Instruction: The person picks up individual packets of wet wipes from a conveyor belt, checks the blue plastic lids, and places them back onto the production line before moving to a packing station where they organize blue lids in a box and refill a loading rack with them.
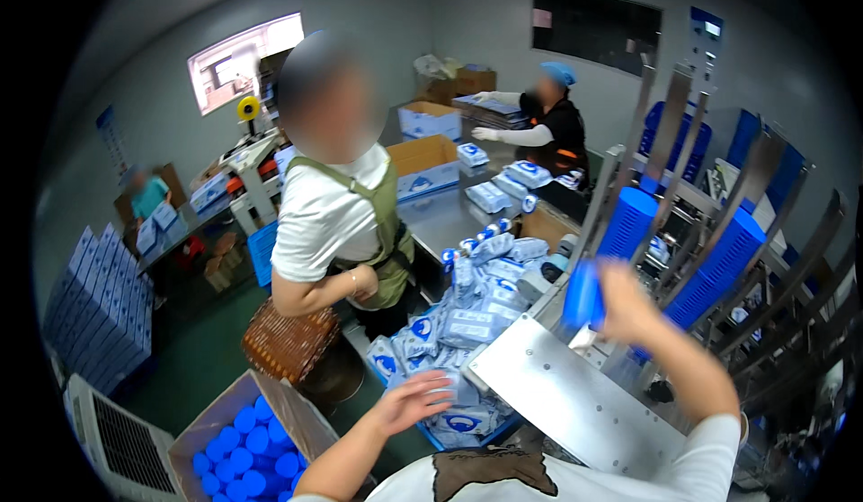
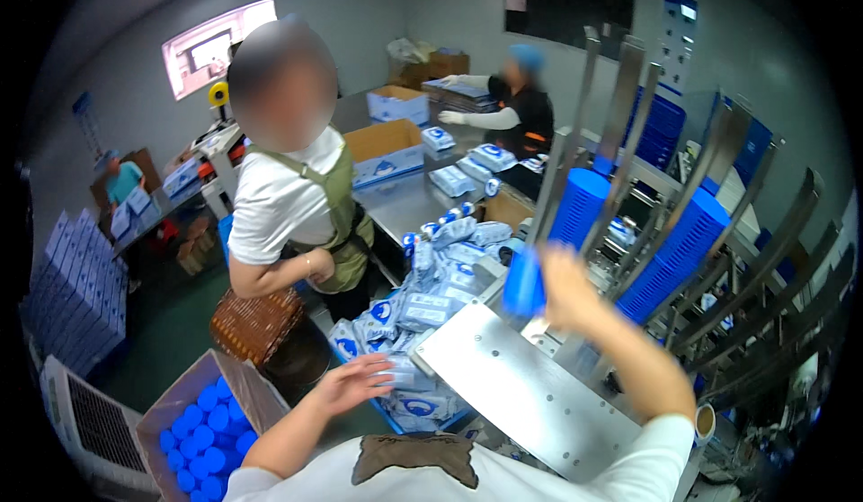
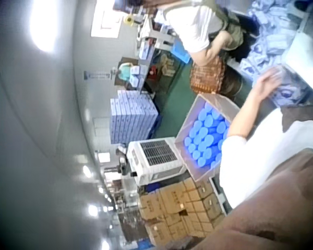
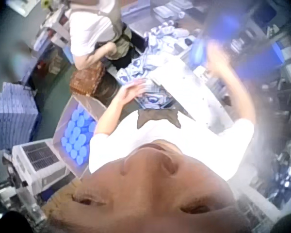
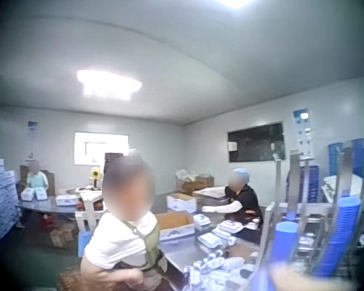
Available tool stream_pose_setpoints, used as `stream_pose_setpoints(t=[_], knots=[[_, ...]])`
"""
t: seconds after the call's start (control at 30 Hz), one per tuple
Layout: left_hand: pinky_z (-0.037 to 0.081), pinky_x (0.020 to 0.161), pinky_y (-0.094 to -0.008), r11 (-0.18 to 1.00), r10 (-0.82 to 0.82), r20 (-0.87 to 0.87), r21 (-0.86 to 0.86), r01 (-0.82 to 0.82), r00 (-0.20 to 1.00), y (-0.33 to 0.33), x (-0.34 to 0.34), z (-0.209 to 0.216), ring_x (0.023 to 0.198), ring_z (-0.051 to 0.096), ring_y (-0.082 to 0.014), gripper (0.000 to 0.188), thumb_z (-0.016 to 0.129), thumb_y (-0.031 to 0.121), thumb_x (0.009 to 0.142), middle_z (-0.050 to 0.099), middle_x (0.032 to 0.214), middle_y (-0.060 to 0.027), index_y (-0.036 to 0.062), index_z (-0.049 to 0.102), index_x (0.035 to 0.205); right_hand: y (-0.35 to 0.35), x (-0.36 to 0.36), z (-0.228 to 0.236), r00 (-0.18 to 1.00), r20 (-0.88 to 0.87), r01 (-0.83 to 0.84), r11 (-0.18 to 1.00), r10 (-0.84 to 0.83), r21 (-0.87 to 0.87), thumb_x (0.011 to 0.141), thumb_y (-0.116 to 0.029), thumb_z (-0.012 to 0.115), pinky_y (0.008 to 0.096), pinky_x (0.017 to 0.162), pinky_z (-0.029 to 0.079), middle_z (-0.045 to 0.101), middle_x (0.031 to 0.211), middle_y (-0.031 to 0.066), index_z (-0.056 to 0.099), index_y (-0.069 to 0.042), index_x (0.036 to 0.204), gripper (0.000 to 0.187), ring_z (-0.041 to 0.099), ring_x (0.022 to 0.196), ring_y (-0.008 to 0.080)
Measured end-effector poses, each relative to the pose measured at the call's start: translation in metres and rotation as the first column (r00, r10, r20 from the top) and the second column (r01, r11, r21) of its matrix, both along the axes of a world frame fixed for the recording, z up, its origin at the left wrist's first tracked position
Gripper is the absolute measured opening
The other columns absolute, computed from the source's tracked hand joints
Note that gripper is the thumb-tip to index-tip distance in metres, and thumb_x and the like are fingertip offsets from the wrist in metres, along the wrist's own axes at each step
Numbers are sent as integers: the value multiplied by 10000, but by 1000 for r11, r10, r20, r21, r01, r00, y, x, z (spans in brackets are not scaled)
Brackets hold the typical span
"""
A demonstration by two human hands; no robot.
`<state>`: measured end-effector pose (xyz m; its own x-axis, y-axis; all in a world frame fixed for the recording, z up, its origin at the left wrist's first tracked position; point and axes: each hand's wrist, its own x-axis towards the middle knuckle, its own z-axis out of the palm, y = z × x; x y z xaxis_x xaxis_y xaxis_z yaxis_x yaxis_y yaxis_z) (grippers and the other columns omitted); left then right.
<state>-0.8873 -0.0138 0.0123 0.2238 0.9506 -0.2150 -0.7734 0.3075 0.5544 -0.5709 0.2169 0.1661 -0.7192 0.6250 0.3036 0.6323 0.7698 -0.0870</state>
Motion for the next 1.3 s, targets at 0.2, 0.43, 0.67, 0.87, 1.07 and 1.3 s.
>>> stream_pose_setpoints(t=[0.2, 0.43, 0.67, 0.87, 1.07, 1.3], knots=[[400, 947, -438, 882, 470, -63, 74, -466, 880, -53, -38, 10, 1056, 526, -278, 368, 539, 134, 826, 523, 1191, -149, 37, 485, 1176, 98, -6, 243, 861, -491, 509, 232, -131, 829, 654, -151, 742, 475, 990, 323, 425, 1243, 108, 260, -170, 1335, 834, 411, 1173, 308], [429, 919, -416, 666, 745, -120, 79, -742, 656, -120, -48, 0, 1028, 540, -262, 366, 558, 132, 804, 540, 1163, -135, 51, 489, 1154, 116, -15, 253, 635, -339, 650, 243, -694, 720, 683, -48, 716, 534, 1086, 79, 378, 1334, 31, 237, -201, 1363, 845, 340, 1276, 210], [455, 882, -374, 339, 930, -173, 69, -938, 323, -171, -47, -2, 964, 556, -219, 323, 570, 89, 790, 558, 1091, -90, 73, 493, 1104, 95, 2, 104, 865, 89, 317, 675, -494, 666, 577, -424, 774, 491, 1099, 79, 456, 1239, 136, 331, -17, 1306, 945, 413, 1202, 243], [467, 782, -301, -375, 859, -379, -6, -927, -345, -260, -116, -62, 823, 508, -169, 215, 582, 160, 803, 542, 968, -93, 53, 528, 982, 90, -1, 37, 984, -177, 180, 282, -35, 942, 828, -654, 381, 689, 931, 231, 57, 1505, 46, 47, -281, 1439, 790, 54, 1386, 217], [430, 891, -390, -565, 703, -693, -411, -715, -157, -381, -142, -93, 881, 494, -286, 726, 656, 328, 734, 407, 1118, -153, 0, 290, 1268, 97, -9, -87, 891, -195, 391, 475, -410, 788, 790, -556, 554, 704, 842, 310, 80, 1495, 106, 51, -274, 1442, 870, 178, 1324, 388], [400, 939, -453, -103, 744, -525, -702, -705, 414, -399, -160, -159, 1110, 431, -388, 967, 606, 478, 754, 240, 1345, -301, 68, 36, 1418, 3, -45, -189, 921, 0, 373, 885, -389, 279, 741, -357, 689, 692, 967, 149, 44, 1492, 154, 118, -281, 1436, 903, 61, 1365, 363]])
